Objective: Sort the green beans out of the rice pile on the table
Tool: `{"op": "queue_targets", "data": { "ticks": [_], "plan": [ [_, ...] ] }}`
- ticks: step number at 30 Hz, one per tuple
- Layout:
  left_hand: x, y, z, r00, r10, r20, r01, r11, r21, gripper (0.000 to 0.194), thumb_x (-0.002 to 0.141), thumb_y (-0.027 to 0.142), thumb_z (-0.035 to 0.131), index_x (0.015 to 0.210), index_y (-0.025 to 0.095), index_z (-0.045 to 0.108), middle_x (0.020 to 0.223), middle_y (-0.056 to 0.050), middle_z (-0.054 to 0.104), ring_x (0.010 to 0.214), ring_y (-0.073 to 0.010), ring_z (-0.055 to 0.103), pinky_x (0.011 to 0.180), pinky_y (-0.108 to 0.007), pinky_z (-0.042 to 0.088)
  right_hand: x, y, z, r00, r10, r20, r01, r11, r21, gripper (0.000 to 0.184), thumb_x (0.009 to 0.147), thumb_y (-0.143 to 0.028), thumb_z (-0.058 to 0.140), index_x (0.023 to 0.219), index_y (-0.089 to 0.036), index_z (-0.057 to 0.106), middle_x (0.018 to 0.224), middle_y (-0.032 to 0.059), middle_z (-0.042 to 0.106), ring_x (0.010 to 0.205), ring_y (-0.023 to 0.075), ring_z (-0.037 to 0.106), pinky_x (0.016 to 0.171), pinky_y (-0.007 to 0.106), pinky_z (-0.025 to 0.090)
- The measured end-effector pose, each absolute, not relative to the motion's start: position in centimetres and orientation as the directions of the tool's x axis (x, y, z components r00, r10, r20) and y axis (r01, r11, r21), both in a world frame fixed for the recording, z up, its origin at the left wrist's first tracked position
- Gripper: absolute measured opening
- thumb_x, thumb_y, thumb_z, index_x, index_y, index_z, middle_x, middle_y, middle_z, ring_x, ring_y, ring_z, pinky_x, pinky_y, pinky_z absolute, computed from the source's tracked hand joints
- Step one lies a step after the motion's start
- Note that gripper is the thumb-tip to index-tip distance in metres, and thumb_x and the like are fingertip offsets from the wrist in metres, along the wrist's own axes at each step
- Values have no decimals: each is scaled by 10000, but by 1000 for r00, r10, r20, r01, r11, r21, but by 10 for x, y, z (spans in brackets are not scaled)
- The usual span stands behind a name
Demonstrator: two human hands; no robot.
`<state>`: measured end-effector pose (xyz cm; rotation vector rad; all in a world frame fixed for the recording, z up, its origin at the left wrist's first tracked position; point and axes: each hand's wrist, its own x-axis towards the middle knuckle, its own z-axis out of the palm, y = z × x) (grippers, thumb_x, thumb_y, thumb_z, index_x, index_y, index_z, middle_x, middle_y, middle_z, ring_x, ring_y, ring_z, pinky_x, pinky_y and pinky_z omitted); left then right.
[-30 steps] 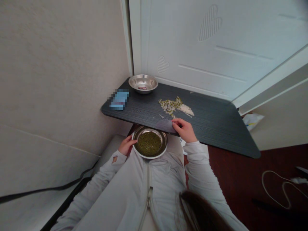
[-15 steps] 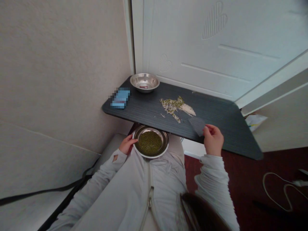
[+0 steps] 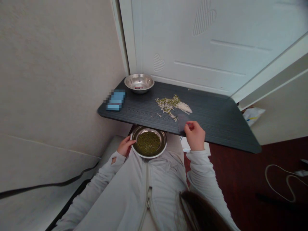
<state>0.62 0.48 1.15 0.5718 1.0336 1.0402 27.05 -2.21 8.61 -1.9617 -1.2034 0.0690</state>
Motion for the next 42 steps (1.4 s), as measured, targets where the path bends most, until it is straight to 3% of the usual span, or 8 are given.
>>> {"op": "queue_targets", "data": {
  "ticks": [14,24,27,30,42],
  "plan": [
    [5,5,9,125,902,-413,-440,423,792,391,435,161,663,815,120,581,665,-25,636,730,-213,572,739,-350,390,220,7,84,358,859,367,741,-22,-671,218,683,-303,422,732,-180,594,672,21,606,603,130,535,604,249,395],
    [4,5,7,143,902,-407,-454,425,783,438,443,158,659,872,128,577,713,-34,640,785,-228,560,740,-356,393,261,14,77,490,797,353,571,13,-821,157,645,-284,460,744,-171,503,660,0,551,554,107,524,578,255,407],
    [3,5,8,151,903,-401,-457,424,782,452,447,159,659,889,128,572,720,-36,640,805,-234,554,744,-360,392,279,22,75,518,785,341,505,42,-862,239,627,-263,475,849,-175,462,716,-2,528,537,93,521,545,247,409],
    [3,5,8,147,907,-395,-455,417,787,431,451,158,658,873,124,575,710,-33,640,787,-225,561,752,-352,389,290,26,76,486,802,348,508,65,-859,314,627,-252,469,932,-183,440,717,-8,521,535,91,514,539,246,405],
    [5,5,10,131,909,-396,-403,414,816,451,438,202,666,873,118,580,709,-47,641,759,-232,567,716,-354,408,290,23,78,409,865,292,554,19,-832,260,632,-252,442,867,-160,504,707,5,526,544,96,509,560,244,401]
  ]
}}
